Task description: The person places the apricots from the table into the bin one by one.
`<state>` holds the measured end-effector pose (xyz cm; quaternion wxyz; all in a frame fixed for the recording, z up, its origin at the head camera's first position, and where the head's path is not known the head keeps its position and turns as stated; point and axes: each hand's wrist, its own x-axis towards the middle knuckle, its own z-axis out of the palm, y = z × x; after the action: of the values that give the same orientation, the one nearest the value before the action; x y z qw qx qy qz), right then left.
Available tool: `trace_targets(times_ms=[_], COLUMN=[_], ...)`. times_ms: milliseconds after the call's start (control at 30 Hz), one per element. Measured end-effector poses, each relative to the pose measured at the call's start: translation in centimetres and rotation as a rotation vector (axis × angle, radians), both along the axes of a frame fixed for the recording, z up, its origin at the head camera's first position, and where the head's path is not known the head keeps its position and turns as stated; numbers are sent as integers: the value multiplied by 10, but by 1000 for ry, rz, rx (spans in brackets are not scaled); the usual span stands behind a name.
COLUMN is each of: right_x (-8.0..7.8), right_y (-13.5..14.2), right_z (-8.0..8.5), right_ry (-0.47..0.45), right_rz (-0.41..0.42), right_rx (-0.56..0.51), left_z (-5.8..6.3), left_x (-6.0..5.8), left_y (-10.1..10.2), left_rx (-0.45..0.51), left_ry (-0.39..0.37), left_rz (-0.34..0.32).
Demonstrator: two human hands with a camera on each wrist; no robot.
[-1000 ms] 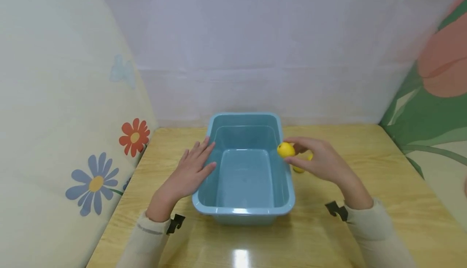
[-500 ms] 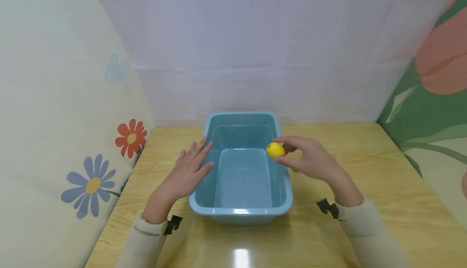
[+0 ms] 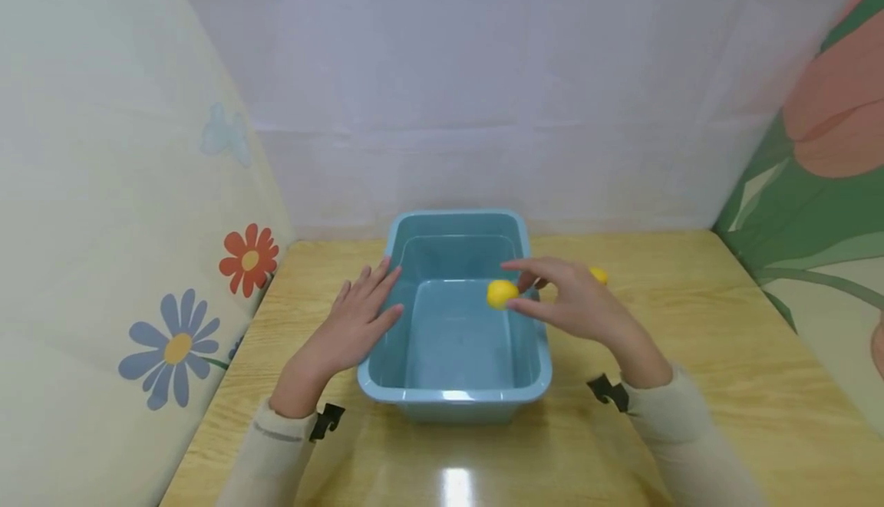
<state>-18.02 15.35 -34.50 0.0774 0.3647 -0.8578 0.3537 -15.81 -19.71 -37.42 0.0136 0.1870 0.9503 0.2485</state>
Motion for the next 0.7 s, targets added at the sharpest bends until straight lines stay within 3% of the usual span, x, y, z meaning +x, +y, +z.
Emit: trace_targets(times_ms=[400,700], right_x=[-2,-10], right_y=[17,40], right_z=[2,-3], right_ry=[-79,-33], right_rz=[-137,-193], right_rx=[25,-3], left_z=[-1,-2], left_x=[-1,0], left_y=[0,2], left_rx=[-13,6], left_ry=[10,16], left_rz=[3,0])
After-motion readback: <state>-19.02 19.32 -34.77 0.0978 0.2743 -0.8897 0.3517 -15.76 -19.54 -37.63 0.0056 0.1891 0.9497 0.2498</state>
